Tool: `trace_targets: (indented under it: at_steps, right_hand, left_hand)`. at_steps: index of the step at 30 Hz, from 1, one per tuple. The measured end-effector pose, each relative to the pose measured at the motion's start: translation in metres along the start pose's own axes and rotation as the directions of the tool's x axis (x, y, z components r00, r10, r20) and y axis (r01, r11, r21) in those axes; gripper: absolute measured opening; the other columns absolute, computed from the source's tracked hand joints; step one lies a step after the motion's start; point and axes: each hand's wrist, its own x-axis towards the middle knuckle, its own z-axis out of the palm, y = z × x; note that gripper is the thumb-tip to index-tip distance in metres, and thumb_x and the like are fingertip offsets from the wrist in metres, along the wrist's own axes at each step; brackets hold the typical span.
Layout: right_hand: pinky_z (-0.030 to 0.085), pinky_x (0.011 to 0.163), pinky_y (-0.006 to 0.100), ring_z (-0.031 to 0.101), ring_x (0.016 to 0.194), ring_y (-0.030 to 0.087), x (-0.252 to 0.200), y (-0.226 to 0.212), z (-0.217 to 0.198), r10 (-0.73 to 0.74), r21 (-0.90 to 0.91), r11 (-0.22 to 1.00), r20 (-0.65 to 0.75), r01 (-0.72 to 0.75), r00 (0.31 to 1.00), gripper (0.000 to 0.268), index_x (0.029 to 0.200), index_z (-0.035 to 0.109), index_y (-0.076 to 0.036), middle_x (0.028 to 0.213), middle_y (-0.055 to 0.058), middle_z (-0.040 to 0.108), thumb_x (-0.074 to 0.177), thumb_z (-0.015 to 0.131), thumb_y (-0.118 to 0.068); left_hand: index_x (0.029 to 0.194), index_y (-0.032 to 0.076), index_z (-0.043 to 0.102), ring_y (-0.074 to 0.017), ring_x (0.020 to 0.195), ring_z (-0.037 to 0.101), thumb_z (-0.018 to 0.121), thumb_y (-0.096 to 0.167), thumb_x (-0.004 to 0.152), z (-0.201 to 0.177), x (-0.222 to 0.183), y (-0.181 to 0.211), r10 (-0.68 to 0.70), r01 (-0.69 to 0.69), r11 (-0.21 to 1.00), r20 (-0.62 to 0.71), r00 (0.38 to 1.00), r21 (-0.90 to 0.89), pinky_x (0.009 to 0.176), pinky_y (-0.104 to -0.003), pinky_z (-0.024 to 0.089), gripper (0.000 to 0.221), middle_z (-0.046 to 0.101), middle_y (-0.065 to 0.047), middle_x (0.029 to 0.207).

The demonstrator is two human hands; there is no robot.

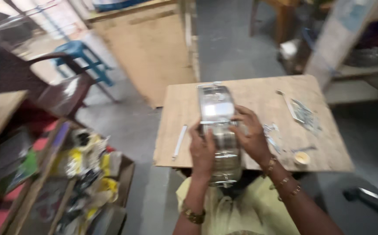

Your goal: The person assembles a drum by hand at a wooden station, aligning components and handling multiple metal bolts.

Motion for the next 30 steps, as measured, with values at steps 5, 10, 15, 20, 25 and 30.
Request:
trace_targets:
  at_steps: [5, 10, 15, 20, 25, 30]
  right_hand:
    - [0.047, 0.114, 0.042, 0.058, 0.136, 0.032, -0.003, 0.022, 0.001, -0.043, -0.013, 0.999, -0.039, 0.043, 0.998, 0.023, 0.114, 0.068, -0.003, 0.141, 0.016, 0.061, 0.092, 0.074, -0.007]
    - [0.046, 0.113, 0.038, 0.056, 0.13, 0.028, -0.012, 0.057, 0.001, -0.091, -0.175, 0.98, 0.023, 0.093, 0.996, 0.006, 0.11, 0.065, 0.001, 0.138, 0.016, 0.06, 0.108, 0.068, -0.004]
    - [0.049, 0.104, 0.037, 0.054, 0.131, 0.023, -0.007, 0.08, 0.016, 0.185, 0.324, 0.93, -0.004, -0.174, 0.983, 0.016, 0.12, 0.056, -0.002, 0.153, 0.015, 0.049, 0.107, 0.059, -0.011]
    - [0.047, 0.115, 0.04, 0.055, 0.14, 0.028, -0.01, 0.077, 0.022, 0.076, 0.212, 0.975, -0.028, -0.068, 0.997, 0.012, 0.118, 0.057, 0.007, 0.152, 0.021, 0.052, 0.113, 0.06, -0.003]
    - [0.049, 0.11, 0.039, 0.055, 0.136, 0.028, -0.014, 0.061, 0.022, 0.06, 0.216, 0.975, -0.038, -0.05, 0.997, 0.018, 0.12, 0.055, 0.007, 0.152, 0.021, 0.051, 0.105, 0.061, -0.002]
    - [0.048, 0.114, 0.039, 0.058, 0.137, 0.031, -0.011, 0.078, 0.021, 0.041, 0.137, 0.99, -0.033, -0.036, 0.999, 0.008, 0.117, 0.06, 0.008, 0.146, 0.022, 0.054, 0.115, 0.06, 0.0]
  left_hand:
    - [0.14, 0.005, 0.048, -0.041, 0.089, 0.072, 0.06, 0.024, 0.102, 0.01, 0.001, -0.006, -0.118, 0.119, 0.993, 0.055, 0.991, -0.01, 0.078, -0.047, 0.056, 0.044, 0.072, -0.024, 0.104]
    - [0.143, -0.004, 0.044, -0.047, 0.094, 0.069, 0.06, 0.019, 0.106, 0.011, -0.006, -0.006, 0.197, -0.193, 0.974, -0.023, 0.98, 0.12, 0.082, -0.051, 0.056, 0.046, 0.068, -0.03, 0.117]
    - [0.144, -0.005, 0.041, -0.0415, 0.075, 0.07, 0.056, 0.02, 0.109, 0.009, -0.005, -0.002, 0.094, -0.096, 0.993, 0.039, 0.995, 0.066, 0.07, -0.049, 0.056, 0.046, 0.068, -0.028, 0.091]
    - [0.143, -0.005, 0.042, -0.0424, 0.08, 0.07, 0.058, 0.019, 0.11, 0.01, -0.009, -0.007, 0.197, -0.193, 0.977, -0.041, 0.98, 0.087, 0.072, -0.049, 0.056, 0.043, 0.068, -0.028, 0.092]
    - [0.14, -0.004, 0.042, -0.0427, 0.082, 0.07, 0.06, 0.016, 0.109, 0.01, -0.008, -0.008, 0.244, -0.237, 0.967, -0.079, 0.967, 0.089, 0.073, -0.049, 0.056, 0.041, 0.068, -0.03, 0.102]
    - [0.143, -0.004, 0.041, -0.0428, 0.077, 0.07, 0.06, 0.015, 0.108, 0.008, -0.009, -0.008, 0.175, -0.172, 0.982, -0.022, 0.984, 0.077, 0.071, -0.049, 0.055, 0.044, 0.068, -0.029, 0.09]
